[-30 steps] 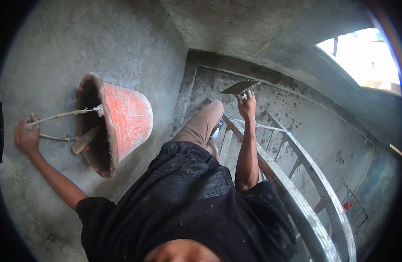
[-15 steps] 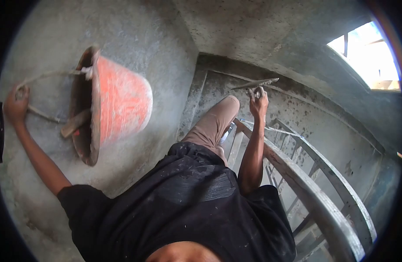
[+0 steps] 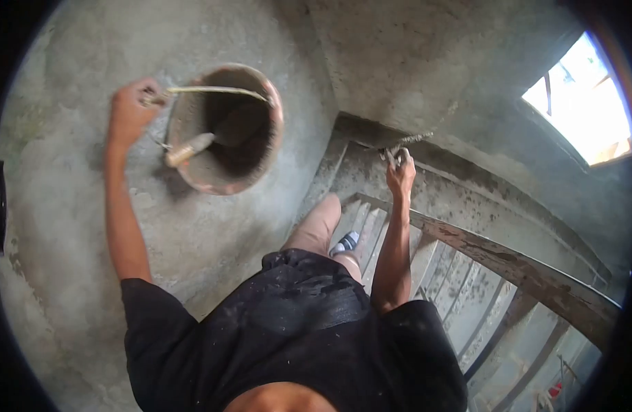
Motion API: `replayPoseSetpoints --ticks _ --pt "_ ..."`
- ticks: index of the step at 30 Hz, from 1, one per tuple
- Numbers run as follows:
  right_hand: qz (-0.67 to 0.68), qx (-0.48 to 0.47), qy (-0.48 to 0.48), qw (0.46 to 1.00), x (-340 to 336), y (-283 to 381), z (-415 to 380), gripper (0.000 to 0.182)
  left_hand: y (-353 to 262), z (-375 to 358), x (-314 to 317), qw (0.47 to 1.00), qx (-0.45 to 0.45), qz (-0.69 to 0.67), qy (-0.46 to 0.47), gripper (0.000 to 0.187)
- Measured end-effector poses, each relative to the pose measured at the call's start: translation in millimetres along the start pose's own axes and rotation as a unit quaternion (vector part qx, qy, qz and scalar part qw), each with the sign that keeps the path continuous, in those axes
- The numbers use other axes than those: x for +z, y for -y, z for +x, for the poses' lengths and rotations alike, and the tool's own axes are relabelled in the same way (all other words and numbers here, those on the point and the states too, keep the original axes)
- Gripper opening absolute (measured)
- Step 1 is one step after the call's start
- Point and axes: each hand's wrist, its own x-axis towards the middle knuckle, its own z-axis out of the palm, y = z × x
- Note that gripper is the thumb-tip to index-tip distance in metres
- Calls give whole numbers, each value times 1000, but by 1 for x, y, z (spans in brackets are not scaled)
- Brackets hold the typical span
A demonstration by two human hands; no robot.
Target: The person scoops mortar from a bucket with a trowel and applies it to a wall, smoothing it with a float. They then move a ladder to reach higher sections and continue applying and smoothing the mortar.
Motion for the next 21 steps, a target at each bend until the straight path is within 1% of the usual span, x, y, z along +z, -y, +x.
replayPoseSetpoints --ticks 2,4,6,7,8,9,10,11,12,13,14,16,17,18,19,20,21 --pt "12 -11 10 1000 9 -6 -14 28 18 -21 31 999 7 -37 4 19" --pt "16 -7 16 1000 9 1 -27 29 20 -39 58 999 -34 -36 1 23" --pt "25 -8 16 1000 10 8 -37 29 44 -57 96 991 -52 -121 -13 27" --pt "10 11 16 1000 13 6 -42 30 48 -70 111 991 -56 -123 -10 27" --pt "-4 31 17 999 17 5 -49 30 47 -84 125 985 -90 -150 4 28" --pt "-14 29 7 999 22 7 -57 31 48 -99 139 977 -122 -176 19 29" --pt "-16 32 8 999 28 5 -64 31 50 -115 152 975 -137 -172 37 32" --pt "-5 36 -2 999 38 2 -71 32 55 -135 169 972 -144 -179 46 35" --pt "5 39 -10 999 49 -1 -81 33 64 -157 194 972 -122 -200 23 37" --pt "-7 35 -25 999 62 -1 -93 33 70 -181 212 966 -133 -219 24 37" --pt "-6 33 -29 999 80 -3 -104 33 70 -203 221 964 -161 -207 44 39" --pt "14 -11 -78 997 113 -20 -134 33 87 -254 260 945 -181 -266 53 39" --pt "28 6 -49 998 121 -28 -144 34 88 -274 281 942 -178 -280 51 39" --pt "26 -3 -48 999 136 -33 -163 34 94 -305 305 936 -179 -299 49 38" --pt "52 -6 -57 997 154 -40 -185 34 106 -337 331 933 -177 -306 65 39" --pt "76 -5 -66 995 174 -53 -210 35 114 -368 356 924 -172 -339 39 38" --pt "100 -48 -72 991 196 -76 -237 35 128 -405 381 927 -170 -330 53 37"
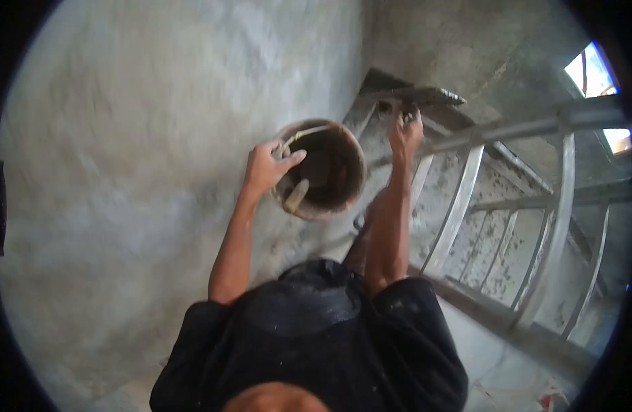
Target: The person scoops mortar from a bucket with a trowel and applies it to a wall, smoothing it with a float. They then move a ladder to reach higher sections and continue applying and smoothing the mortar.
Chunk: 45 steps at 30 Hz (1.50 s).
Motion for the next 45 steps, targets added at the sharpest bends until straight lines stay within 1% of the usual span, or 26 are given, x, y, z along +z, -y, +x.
replayPoseSetpoints --ticks 1,2,3,4,5,6,9,10,12,13,17,19,20,21,23,27,29,31,33,35,36,38,39,41,43,45 --pt "-8 -51 -6 999 15 -32 -26 35 27 -19 10 1000 0 1 0 36" --pt "-10 -37 17 999 20 -33 -52 35 52 -39 23 1000 -5 -23 -18 36" --pt "-11 -7 38 999 27 -29 -85 35 82 -54 39 999 7 19 -25 37" --pt "-49 -32 57 997 22 -14 -117 35 98 -64 46 997 29 65 -40 37" --pt "-84 -55 68 993 14 -1 -148 35 110 -76 48 999 -7 39 -14 38" --pt "-91 -44 89 991 4 3 -175 36 120 -98 52 999 -44 16 19 40" --pt "-50 -28 119 991 -17 12 -234 35 141 -146 53 994 27 87 61 41" --pt "-16 43 127 991 -24 15 -254 34 146 -157 51 993 33 87 74 41" --pt "-15 53 136 989 -41 15 -284 31 154 -187 50 991 -79 70 88 44" --pt "-30 43 148 988 -51 17 -297 31 160 -204 51 990 -77 71 95 44" --pt "-45 25 154 987 -79 14 -335 30 195 -254 37 983 -162 69 55 45" --pt "-123 -87 92 984 -90 10 -350 28 204 -276 26 992 -124 12 -9 40" --pt "-150 -60 93 983 -98 22 -359 27 171 -296 9 986 -126 82 -73 36" --pt "-149 -65 97 982 -102 19 -365 27 180 -306 11 986 -128 79 -78 36" --pt "-221 -54 141 964 -115 1 -373 29 207 -325 15 994 -57 -12 -95 36" --pt "-186 -30 198 962 -151 -24 -395 33 194 -359 15 982 -95 -39 -160 38" --pt "-199 -29 190 961 -168 -43 -409 33 171 -376 7 983 -132 7 -129 35" --pt "-185 -62 133 972 -169 -68 -409 33 162 -386 6 988 -108 -28 -108 36" --pt "-193 -43 157 968 -179 -39 -397 35 150 -393 -3 988 -80 -19 -129 33" --pt "-116 84 184 972 -174 -27 -378 37 144 -391 -13 986 -96 -12 -136 32" --pt "-120 88 182 972 -168 -42 -366 37 150 -390 -14 986 -90 -9 -140 31" --pt "-154 -3 174 973 -151 -80 -334 35 157 -382 -16 986 -88 -7 -139 31" --pt "-158 1 174 972 -150 -67 -321 35 157 -378 -17 985 -117 3 -129 31" --pt "-26 125 165 978 -144 -33 -290 31 166 -367 -18 982 -147 11 -119 31" --pt "98 193 136 967 -139 -6 -252 27 184 -352 -16 984 -88 1 -152 30" --pt "92 155 89 980 -135 -9 -204 28 193 -342 -11 985 -115 -11 -130 32"
